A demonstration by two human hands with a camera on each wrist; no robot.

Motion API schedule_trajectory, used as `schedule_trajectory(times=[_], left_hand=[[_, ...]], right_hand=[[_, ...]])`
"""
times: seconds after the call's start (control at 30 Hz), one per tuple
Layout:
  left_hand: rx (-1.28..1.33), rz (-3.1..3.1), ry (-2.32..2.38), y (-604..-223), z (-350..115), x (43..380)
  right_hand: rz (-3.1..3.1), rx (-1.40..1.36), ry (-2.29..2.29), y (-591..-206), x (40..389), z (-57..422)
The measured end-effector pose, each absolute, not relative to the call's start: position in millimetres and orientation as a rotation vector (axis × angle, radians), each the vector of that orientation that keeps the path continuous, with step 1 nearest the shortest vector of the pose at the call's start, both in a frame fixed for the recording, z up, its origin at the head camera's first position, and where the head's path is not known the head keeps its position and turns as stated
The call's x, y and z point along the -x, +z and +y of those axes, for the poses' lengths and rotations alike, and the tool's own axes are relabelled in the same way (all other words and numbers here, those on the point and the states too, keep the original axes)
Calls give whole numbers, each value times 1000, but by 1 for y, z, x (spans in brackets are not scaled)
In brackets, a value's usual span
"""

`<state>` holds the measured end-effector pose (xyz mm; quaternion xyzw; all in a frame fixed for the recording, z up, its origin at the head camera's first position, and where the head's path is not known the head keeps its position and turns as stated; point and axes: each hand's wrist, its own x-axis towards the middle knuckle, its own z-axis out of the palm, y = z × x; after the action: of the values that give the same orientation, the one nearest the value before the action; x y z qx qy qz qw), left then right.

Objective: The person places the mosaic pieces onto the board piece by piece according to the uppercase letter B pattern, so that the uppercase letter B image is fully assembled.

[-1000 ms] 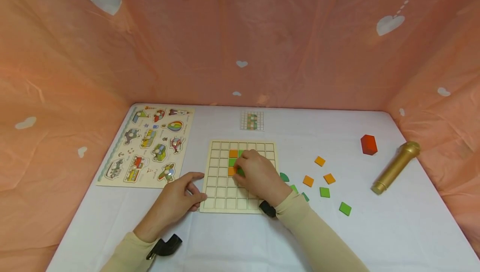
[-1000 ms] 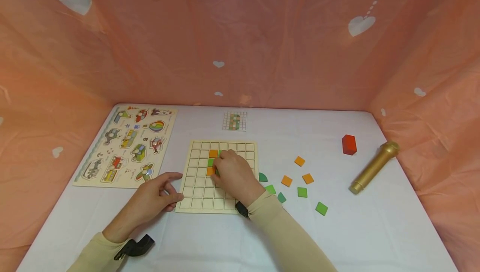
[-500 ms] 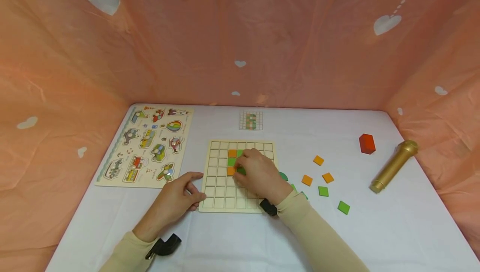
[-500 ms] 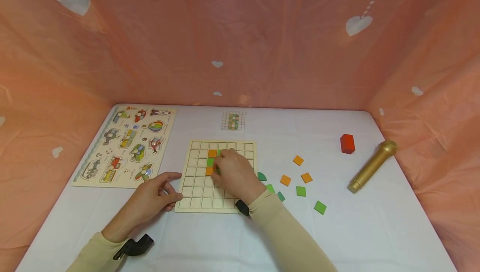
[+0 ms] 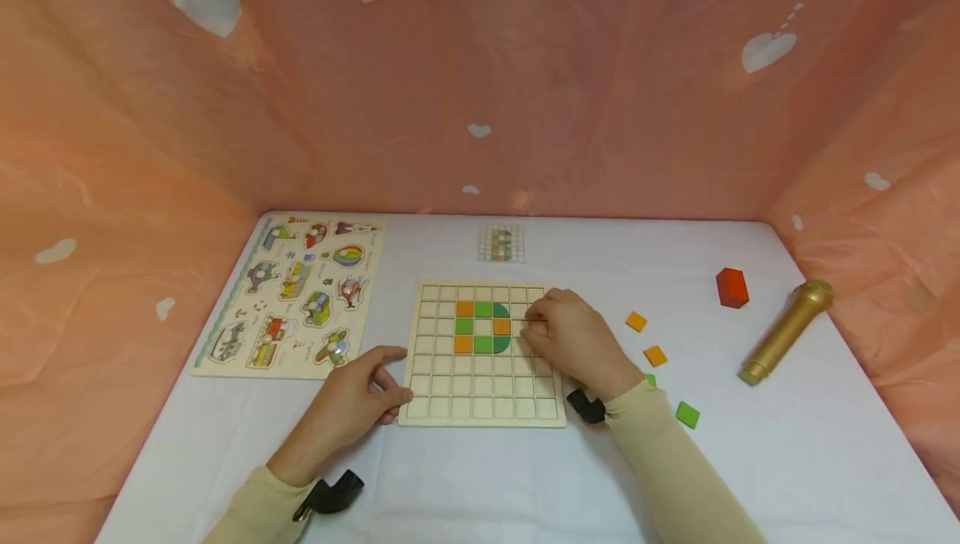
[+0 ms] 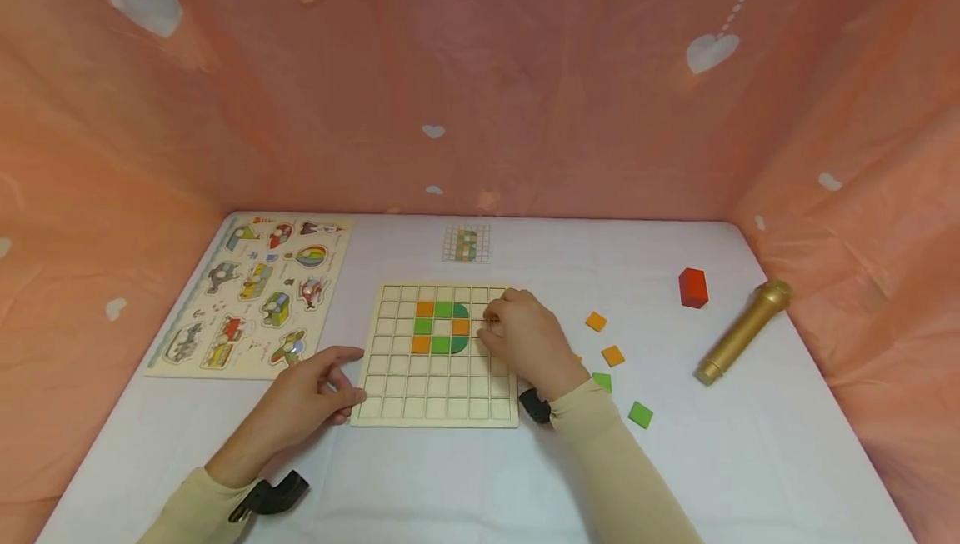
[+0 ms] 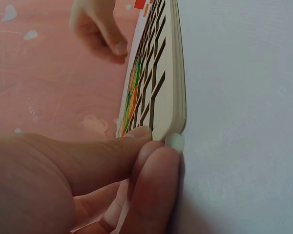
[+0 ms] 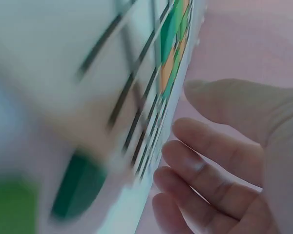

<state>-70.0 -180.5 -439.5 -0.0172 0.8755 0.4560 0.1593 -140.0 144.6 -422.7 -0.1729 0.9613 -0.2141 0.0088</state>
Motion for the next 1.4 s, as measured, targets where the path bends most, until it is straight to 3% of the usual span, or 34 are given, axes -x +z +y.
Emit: schedule_trajectory(times=[0.37,0.63,1.4], left_hand=[[56,2499,1303,-442,-181,68],[47,2496,1305,-442,-183,69],[48,2491,1323,-442,-181,70]], right_hand=[[3033,293,-650,-425,116,217],[3048,264,-584,-420,99,256],[3043,328,-488,-424,60,285]])
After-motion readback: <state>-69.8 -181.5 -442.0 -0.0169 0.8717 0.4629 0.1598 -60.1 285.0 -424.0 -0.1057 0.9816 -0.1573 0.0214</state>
